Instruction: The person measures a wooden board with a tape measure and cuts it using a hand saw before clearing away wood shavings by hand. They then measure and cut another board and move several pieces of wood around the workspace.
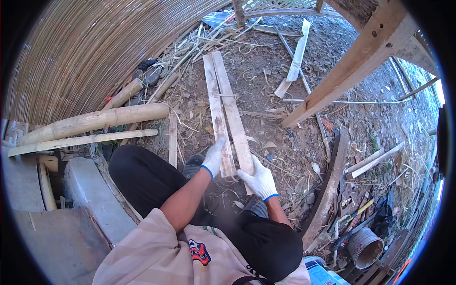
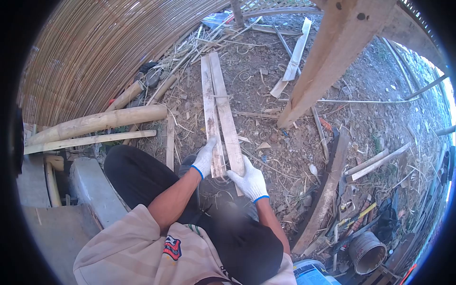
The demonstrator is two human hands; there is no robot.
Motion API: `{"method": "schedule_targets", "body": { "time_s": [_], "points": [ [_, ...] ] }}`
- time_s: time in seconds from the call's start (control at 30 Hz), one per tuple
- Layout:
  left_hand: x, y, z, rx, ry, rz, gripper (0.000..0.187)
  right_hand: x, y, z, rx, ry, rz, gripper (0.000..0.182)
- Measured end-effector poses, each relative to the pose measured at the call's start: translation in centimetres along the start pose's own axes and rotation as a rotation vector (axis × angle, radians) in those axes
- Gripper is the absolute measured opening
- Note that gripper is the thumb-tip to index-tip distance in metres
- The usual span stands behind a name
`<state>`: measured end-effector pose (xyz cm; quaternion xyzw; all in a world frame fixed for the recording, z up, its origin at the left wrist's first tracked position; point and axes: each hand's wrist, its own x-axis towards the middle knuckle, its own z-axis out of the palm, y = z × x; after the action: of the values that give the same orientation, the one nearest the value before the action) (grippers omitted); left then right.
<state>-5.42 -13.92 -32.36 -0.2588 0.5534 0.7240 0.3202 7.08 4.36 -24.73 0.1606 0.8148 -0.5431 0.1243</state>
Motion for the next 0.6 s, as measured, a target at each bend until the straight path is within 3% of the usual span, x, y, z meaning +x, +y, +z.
{"method": "schedule_targets", "body": {
  "time_s": [0.13, 0.23, 0.33, 0.5, 0.6],
  "points": [
    [1.3, -0.5, -1.0, 0.171, 0.052, 0.015, 0.065, 0.3, 0.4, 0.1, -0.008, 0.003, 0.014, 0.081],
    [-1.0, 0.4, 1.0, 0.172, 0.050, 0.152, 0.051, 0.8, 2.3, 1.1, -0.010, 0.028, 0.008, 0.078],
    [-2.3, 0.6, 1.9, 0.163, 0.045, 0.183, 0.051, 1.1, 4.3, 1.8, -0.062, 0.030, 0.018, 0.075],
    [-0.5, -0.3, 0.8, 0.276, 0.061, 0.251, 0.065, 1.0, 7.5, 3.0, -0.114, 0.029, 0.024, 0.072],
    [-0.9, 1.1, 0.7, 0.414, 0.117, 0.249, 0.069, 0.4, 6.3, 2.4, -0.141, 0.005, 0.059, 0.071]
  ]
}}
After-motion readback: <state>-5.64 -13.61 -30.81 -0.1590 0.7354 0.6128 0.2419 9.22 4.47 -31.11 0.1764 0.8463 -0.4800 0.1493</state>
